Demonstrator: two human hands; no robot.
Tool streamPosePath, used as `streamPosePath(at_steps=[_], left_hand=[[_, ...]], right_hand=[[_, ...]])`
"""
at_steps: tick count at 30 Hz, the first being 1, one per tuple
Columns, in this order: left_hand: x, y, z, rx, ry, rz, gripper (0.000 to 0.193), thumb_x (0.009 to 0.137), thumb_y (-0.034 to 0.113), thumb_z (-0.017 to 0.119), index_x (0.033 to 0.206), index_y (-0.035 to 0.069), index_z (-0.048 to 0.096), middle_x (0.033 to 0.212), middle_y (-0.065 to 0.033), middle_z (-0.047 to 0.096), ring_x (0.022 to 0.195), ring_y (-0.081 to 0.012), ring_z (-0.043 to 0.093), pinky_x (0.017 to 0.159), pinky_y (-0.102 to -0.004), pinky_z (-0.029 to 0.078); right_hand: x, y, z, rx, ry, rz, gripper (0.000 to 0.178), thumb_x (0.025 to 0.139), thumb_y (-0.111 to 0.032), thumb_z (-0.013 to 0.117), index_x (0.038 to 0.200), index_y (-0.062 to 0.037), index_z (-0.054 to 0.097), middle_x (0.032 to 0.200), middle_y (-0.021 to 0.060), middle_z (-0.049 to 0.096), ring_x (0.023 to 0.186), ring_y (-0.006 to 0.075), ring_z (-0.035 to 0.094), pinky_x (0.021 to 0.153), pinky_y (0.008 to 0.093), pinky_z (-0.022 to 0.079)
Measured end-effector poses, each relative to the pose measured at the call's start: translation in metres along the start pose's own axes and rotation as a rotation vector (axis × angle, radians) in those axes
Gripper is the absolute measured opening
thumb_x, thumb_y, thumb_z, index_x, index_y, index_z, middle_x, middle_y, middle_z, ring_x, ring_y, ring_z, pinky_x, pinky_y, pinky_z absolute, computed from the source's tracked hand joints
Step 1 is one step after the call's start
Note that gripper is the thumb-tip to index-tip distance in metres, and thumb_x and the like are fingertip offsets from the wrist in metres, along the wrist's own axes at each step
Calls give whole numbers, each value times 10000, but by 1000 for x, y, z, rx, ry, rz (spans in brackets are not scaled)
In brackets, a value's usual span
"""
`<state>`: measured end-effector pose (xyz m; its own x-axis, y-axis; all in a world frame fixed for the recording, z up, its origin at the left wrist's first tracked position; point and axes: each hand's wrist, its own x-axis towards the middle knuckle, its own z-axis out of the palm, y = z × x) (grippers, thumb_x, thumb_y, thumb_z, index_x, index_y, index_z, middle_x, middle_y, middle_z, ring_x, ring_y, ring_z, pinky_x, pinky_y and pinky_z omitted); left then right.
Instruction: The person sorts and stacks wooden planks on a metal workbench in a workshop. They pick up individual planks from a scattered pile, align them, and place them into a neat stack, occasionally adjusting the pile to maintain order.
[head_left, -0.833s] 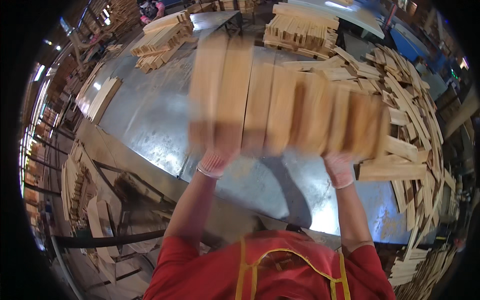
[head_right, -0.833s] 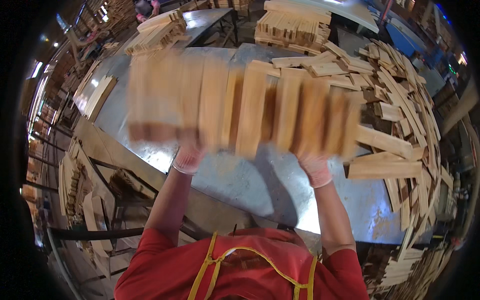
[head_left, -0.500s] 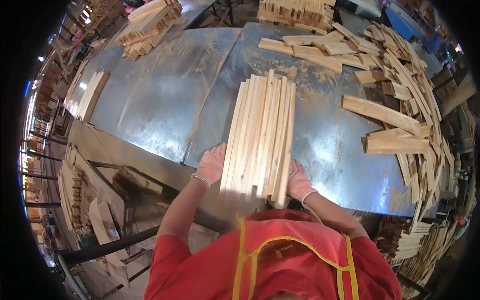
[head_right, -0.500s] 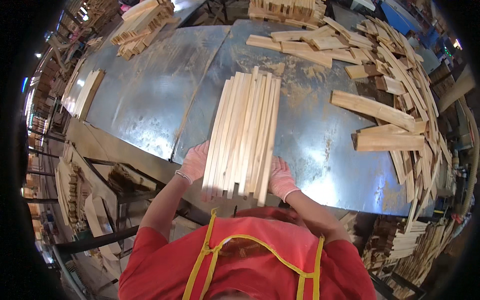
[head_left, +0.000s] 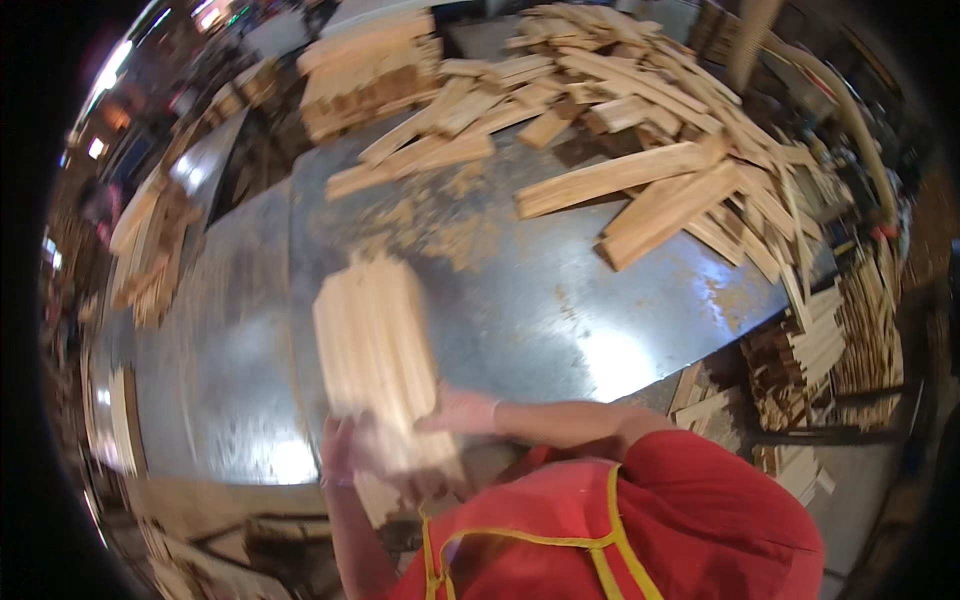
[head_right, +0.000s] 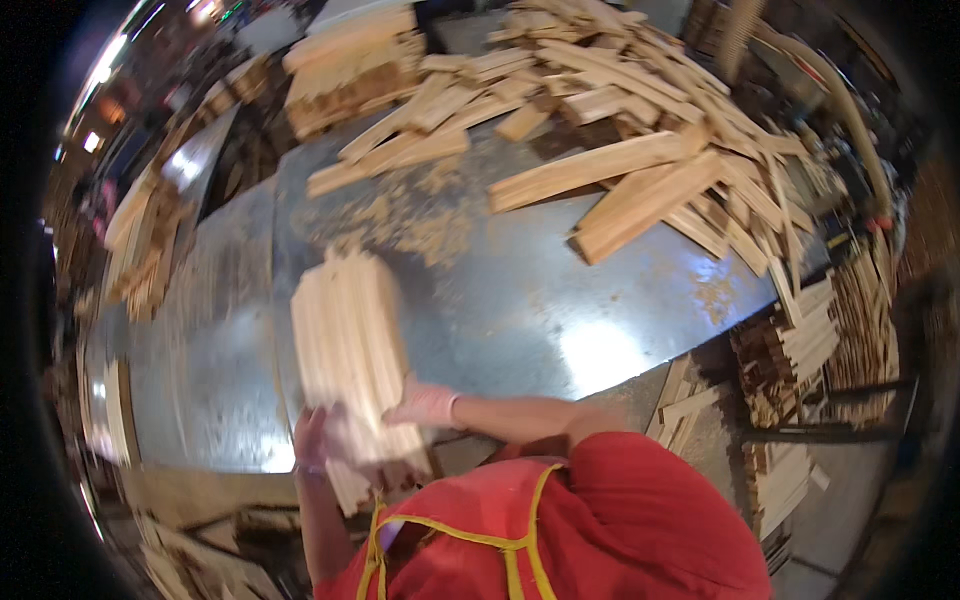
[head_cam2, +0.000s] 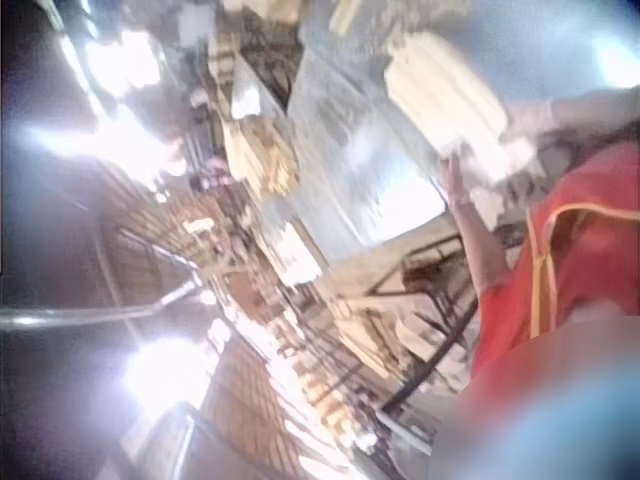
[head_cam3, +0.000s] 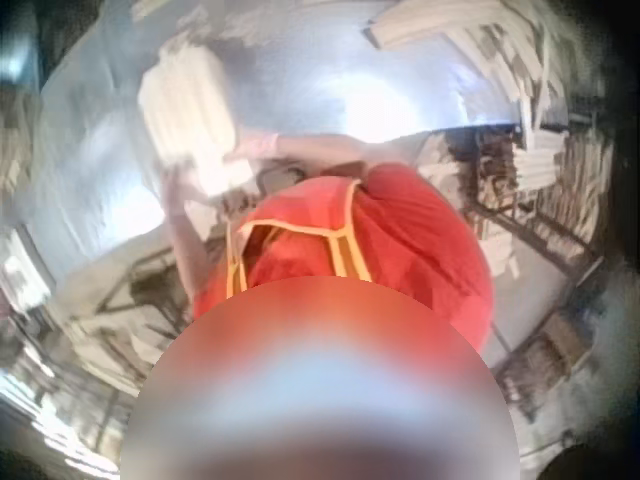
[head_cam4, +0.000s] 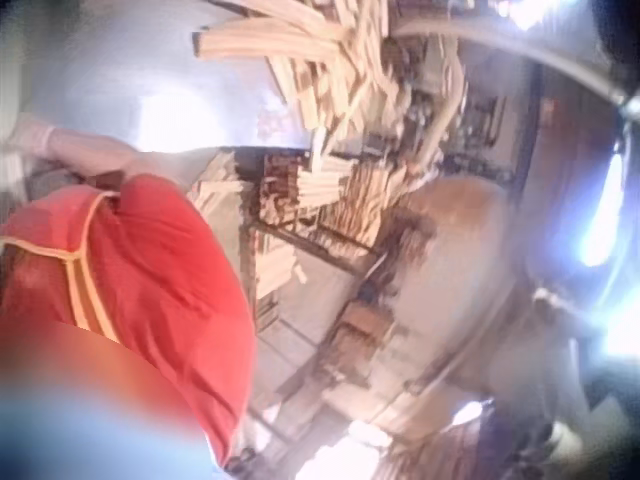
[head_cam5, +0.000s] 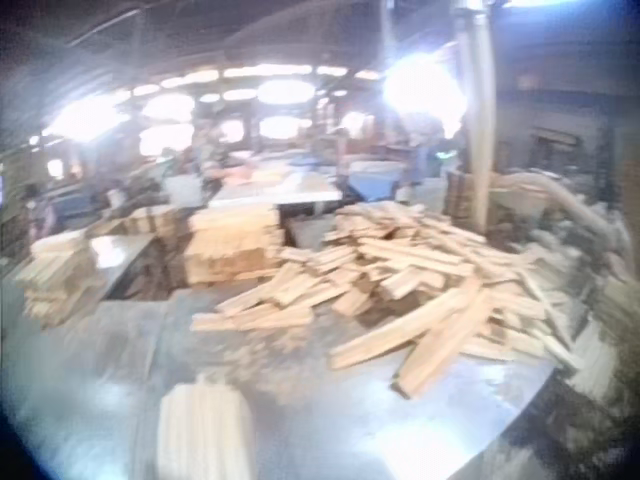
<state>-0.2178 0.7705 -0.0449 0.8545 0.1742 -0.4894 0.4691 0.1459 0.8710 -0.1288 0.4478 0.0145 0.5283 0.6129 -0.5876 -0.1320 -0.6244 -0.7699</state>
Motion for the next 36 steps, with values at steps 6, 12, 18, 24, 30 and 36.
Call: streamPosePath(at_steps=[6, 12, 18, 24, 30, 36], left_hand=[[-1, -9, 8, 886, 635, 95, 590, 979, 184, 718, 1465, -92, 528, 1386, -237, 645, 1320, -332, 604, 1152, -407, 457], [15, -17, 174, 854, 435, 475, 657, 934, 146, 755, 1520, -28, 514, 1488, -250, 586, 1400, -399, 552, 1195, -426, 423], [31, 62, 394, 1113, -43, 437, 774, 862, 270, 822, 1525, 14, 515, 1501, -249, 571, 1374, -426, 561, 1165, -480, 452], [33, 77, 460, 1106, -474, 248, 873, 818, 294, 846, 1551, 18, 458, 1440, -254, 606, 1351, -365, 598, 1118, -414, 478], [1, 25, 462, 748, -755, 53, 841, 862, 369, 806, 1547, 30, 456, 1362, -154, 660, 1249, -231, 622, 1069, -363, 491], [-36, -8, 369, -155, -753, -291, 618, 992, 343, 656, 1530, 73, 518, 1345, -101, 687, 1133, -209, 681, 998, -352, 542]], right_hand=[[-21, 110, -86, 280, 532, -182, 848, 926, -473, 709, 1533, 62, 457, 1472, 303, 575, 1366, 412, 573, 1170, 453, 437], [-123, 284, -329, 1174, 1487, -263, 632, 972, -211, 738, 1493, 23, 468, 1378, 202, 642, 1257, 295, 633, 1067, 400, 509], [-86, 345, -324, 1690, 900, -707, 418, 1061, -116, 645, 1457, -37, 535, 1352, 102, 666, 1271, 258, 628, 1118, 386, 517], [-125, 331, -141, 1848, -12, -340, 409, 1087, -230, 626, 1424, 0, 597, 1292, 124, 710, 1207, 286, 657, 1082, 404, 519], [-113, 354, -105, 1793, 70, -163, 484, 1089, -292, 595, 1453, 27, 584, 1359, 178, 697, 1276, 284, 646, 1132, 384, 489], [-148, 205, -107, 1345, 229, -172, 549, 1041, -370, 662, 1444, -6, 581, 1260, 109, 705, 1200, 242, 669, 1107, 385, 500]])
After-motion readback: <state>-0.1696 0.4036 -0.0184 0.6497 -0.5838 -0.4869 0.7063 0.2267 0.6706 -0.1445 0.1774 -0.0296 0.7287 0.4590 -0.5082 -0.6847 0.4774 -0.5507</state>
